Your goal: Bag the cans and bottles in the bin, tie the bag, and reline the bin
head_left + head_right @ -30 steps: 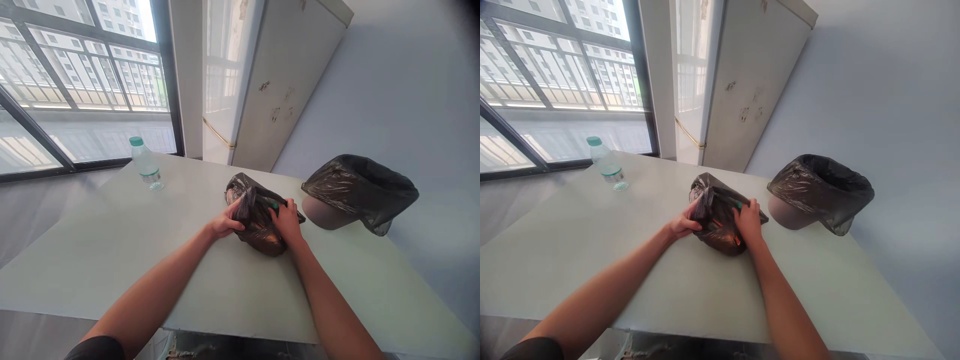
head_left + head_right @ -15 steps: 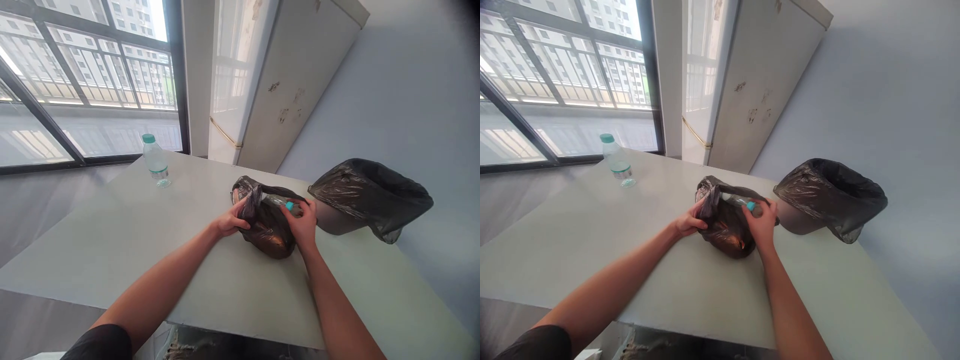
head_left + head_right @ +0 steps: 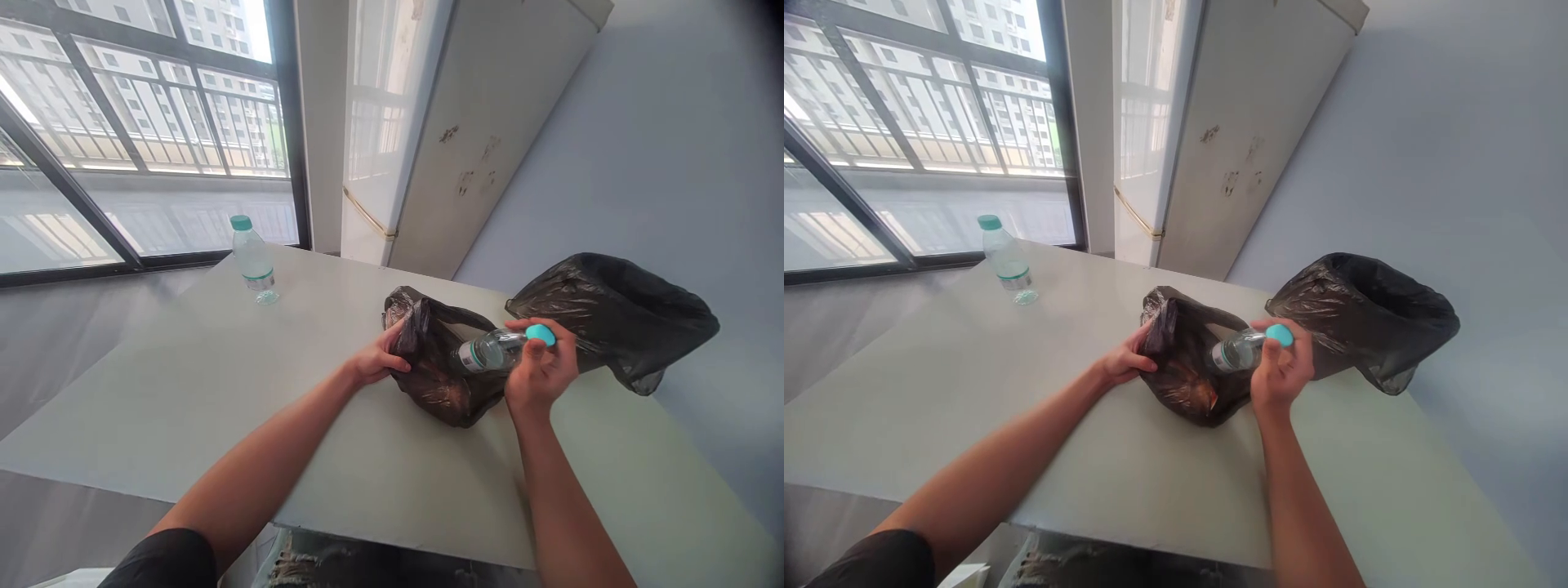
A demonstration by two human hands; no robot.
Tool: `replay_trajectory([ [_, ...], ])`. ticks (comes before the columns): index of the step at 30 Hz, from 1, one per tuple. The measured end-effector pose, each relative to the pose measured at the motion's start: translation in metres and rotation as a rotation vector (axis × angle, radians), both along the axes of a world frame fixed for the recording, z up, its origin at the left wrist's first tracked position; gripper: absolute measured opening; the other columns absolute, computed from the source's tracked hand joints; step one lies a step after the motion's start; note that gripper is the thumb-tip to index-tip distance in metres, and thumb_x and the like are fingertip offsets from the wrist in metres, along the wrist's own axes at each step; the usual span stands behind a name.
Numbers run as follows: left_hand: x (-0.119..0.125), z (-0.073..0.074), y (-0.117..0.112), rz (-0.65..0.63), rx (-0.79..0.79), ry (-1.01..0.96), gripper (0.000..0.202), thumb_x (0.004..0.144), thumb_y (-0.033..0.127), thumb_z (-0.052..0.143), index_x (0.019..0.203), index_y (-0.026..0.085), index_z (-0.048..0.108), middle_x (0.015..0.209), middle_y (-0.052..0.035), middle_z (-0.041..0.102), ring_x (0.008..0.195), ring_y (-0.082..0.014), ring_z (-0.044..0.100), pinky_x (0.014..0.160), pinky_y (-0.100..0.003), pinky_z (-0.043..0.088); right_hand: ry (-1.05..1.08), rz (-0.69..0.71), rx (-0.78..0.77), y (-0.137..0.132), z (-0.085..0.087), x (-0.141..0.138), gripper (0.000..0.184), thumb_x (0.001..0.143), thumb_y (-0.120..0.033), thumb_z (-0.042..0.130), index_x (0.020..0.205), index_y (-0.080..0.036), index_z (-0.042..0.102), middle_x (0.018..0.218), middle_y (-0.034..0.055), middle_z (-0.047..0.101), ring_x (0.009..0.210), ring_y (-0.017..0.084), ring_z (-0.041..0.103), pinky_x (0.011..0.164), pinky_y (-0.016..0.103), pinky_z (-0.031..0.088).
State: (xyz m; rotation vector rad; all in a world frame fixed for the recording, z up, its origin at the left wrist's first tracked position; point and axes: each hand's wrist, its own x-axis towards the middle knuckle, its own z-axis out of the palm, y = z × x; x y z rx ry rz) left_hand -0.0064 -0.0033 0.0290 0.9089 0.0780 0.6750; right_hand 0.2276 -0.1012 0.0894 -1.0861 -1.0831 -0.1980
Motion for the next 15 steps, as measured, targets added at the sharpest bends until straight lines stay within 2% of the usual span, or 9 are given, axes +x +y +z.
replay_trajectory([
  [4,0.0,0.0,0.0,0.003,0.009,0.019,0.113,0.057,0.001,0.087,0.16,0.028,0.049,0.138,-0.012,0.071,0.126,-0.0335,0.068,0.095,-0.032,0.055,0.0,0.123,-0.199,0.003,-0.004,-0.004,0.036,0.091,-0.045,0.075,0.116,-0.022,0.061,0.106,0.0071,0.073,0.101,0.024,0.07,0.097,0.047,0.055],
  [8,0.001,-0.001,0.0,0.009,0.006,0.025,0.113,0.056,0.002,0.087,0.16,0.028,0.049,0.139,-0.0124,0.071,0.126,-0.034,0.068,0.098,-0.034,0.055,-0.021,0.125,-0.421,0.007,-0.015,-0.005,0.047,0.08,-0.04,0.086,0.115,-0.021,0.062,0.111,0.0073,0.073,0.1,0.024,0.071,0.096,0.046,0.057],
  [10,0.001,-0.001,0.0,0.014,0.002,0.027,0.114,0.056,0.001,0.088,0.159,0.028,0.049,0.136,-0.0117,0.072,0.126,-0.0336,0.068,0.099,-0.034,0.055,0.013,0.104,-0.444,0.01,-0.022,-0.005,0.054,0.075,-0.039,0.088,0.117,-0.022,0.06,0.107,0.0058,0.073,0.096,0.024,0.072,0.094,0.046,0.058],
  [15,0.001,0.001,-0.001,0.029,0.005,0.036,0.112,0.056,0.002,0.088,0.158,0.027,0.051,0.132,-0.0107,0.074,0.127,-0.0329,0.067,0.1,-0.034,0.054,0.101,0.108,-0.426,0.015,-0.037,-0.006,0.056,0.074,-0.038,0.087,0.118,-0.024,0.056,0.105,0.0038,0.071,0.093,0.023,0.07,0.09,0.046,0.06],
])
